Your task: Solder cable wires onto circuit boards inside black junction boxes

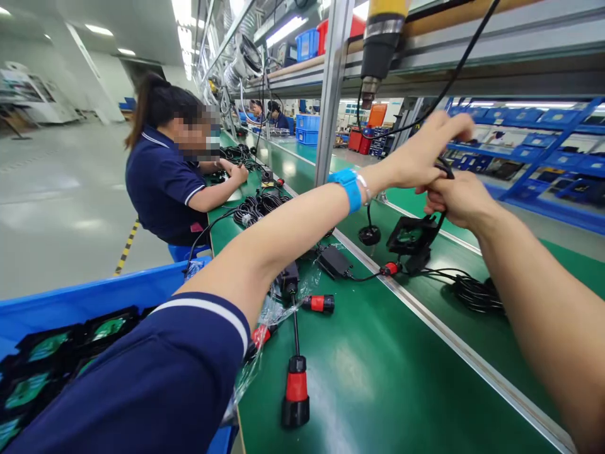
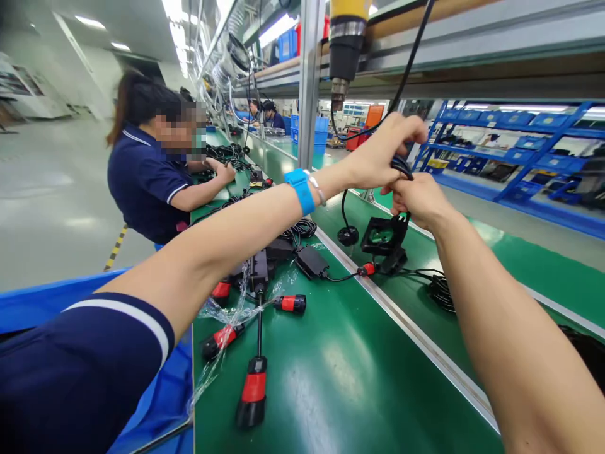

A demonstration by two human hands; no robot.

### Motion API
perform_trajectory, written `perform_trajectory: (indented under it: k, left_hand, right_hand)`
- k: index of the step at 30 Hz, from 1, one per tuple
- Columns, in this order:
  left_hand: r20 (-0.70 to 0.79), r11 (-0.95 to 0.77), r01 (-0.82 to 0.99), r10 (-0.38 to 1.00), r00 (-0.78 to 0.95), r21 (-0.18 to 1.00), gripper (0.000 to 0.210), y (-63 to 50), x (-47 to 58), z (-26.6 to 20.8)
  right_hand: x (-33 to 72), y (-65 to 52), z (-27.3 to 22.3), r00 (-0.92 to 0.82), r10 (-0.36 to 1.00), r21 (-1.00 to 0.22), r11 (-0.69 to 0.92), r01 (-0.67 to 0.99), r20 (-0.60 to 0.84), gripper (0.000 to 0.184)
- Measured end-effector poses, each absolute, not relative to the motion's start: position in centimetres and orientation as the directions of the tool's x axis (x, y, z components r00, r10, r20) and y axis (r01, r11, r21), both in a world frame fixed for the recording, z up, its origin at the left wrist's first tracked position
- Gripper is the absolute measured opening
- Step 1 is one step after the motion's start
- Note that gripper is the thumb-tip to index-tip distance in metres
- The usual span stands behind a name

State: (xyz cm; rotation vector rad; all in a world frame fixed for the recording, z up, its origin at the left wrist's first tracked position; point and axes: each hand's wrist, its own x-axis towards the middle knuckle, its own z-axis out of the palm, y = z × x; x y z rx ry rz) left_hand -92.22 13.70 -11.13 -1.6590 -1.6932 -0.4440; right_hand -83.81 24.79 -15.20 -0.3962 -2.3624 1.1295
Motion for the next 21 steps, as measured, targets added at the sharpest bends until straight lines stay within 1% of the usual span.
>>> perform_trajectory:
  k: [1, 2, 3, 4, 5, 6, 7, 8, 9, 10, 12, 13, 15, 18, 19, 21]
  left_hand:
    - [0.728, 0.136, 0.979, 0.686, 0.019, -0.154, 0.059, 13.0, -92.9, -12.1]
    - [0.722, 0.175, 0.982, 0.688, -0.071, -0.07, 0.073, 12.1, -93.7, -13.4]
    - [0.675, 0.25, 0.968, 0.71, -0.202, 0.027, 0.091, 11.1, -94.4, -15.0]
    - [0.565, 0.342, 0.931, 0.747, -0.351, 0.127, 0.106, 10.1, -95.0, -16.8]
    - [0.395, 0.42, 0.884, 0.791, -0.467, 0.204, 0.109, 9.2, -95.5, -18.7]
    - [0.198, 0.507, 0.823, 0.806, -0.558, 0.254, 0.108, 8.4, -96.0, -20.4]
    - [0.095, 0.54, 0.798, 0.81, -0.579, 0.267, 0.1, 7.8, -96.5, -21.8]
    - [0.042, 0.563, 0.779, 0.802, -0.595, 0.277, 0.089, 7.4, -96.9, -22.8]
    - [0.007, 0.582, 0.758, 0.792, -0.61, 0.295, 0.079, 7.2, -97.4, -23.4]
    - [0.002, 0.585, 0.743, 0.786, -0.619, 0.326, 0.071, 7.4, -97.8, -23.4]
    - [0.007, 0.557, 0.708, 0.784, -0.621, 0.434, 0.067, 8.4, -98.4, -22.5]
    - [0.017, 0.512, 0.694, 0.799, -0.602, 0.506, 0.067, 9.3, -98.4, -21.8]
    - [0.051, 0.365, 0.665, 0.854, -0.518, 0.651, 0.062, 11.3, -97.6, -20.7]
    - [0.091, 0.138, 0.581, 0.933, -0.348, 0.802, 0.053, 14.5, -94.8, -21.3]
    - [0.086, 0.097, 0.544, 0.95, -0.3, 0.833, 0.053, 15.4, -93.8, -22.0]
    - [0.051, 0.069, 0.47, 0.97, -0.239, 0.88, 0.049, 16.9, -92.5, -23.4]
  right_hand:
    - [-83.6, 25.0, -15.1, -0.841, 0.47, -0.835, 0.548, 0.041, 0.267, 0.028]
    - [-83.3, 25.3, -14.9, -0.839, 0.489, -0.875, 0.482, 0.035, 0.236, 0.029]
    - [-83.0, 25.7, -14.8, -0.835, 0.509, -0.908, 0.418, 0.029, 0.208, 0.031]
    - [-82.6, 26.1, -14.6, -0.83, 0.526, -0.933, 0.359, 0.021, 0.183, 0.034]
    - [-82.2, 26.5, -14.5, -0.827, 0.538, -0.952, 0.305, 0.01, 0.163, 0.036]
    - [-81.8, 26.8, -14.2, -0.824, 0.547, -0.966, 0.257, -0.004, 0.149, 0.038]
    - [-81.5, 27.1, -14.0, -0.819, 0.556, -0.976, 0.217, -0.021, 0.141, 0.039]
    - [-81.1, 27.4, -13.8, -0.813, 0.565, -0.982, 0.184, -0.042, 0.141, 0.038]
    - [-80.7, 27.7, -13.5, -0.804, 0.576, -0.985, 0.16, -0.064, 0.146, 0.037]
    - [-80.4, 28.0, -13.2, -0.793, 0.589, -0.986, 0.144, -0.086, 0.155, 0.036]
    - [-79.8, 28.8, -12.8, -0.771, 0.613, -0.985, 0.133, -0.113, 0.171, 0.036]
    - [-79.6, 29.2, -12.7, -0.761, 0.625, -0.984, 0.136, -0.114, 0.175, 0.037]
    - [-79.7, 30.1, -12.8, -0.735, 0.657, -0.984, 0.158, -0.085, 0.169, 0.039]
    - [-81.2, 31.2, -13.7, -0.672, 0.72, -0.971, 0.238, 0.002, 0.175, 0.039]
    - [-82.0, 31.5, -14.2, -0.643, 0.741, -0.959, 0.28, 0.032, 0.194, 0.039]
    - [-83.8, 32.4, -15.0, -0.586, 0.763, -0.917, 0.391, 0.083, 0.273, 0.037]
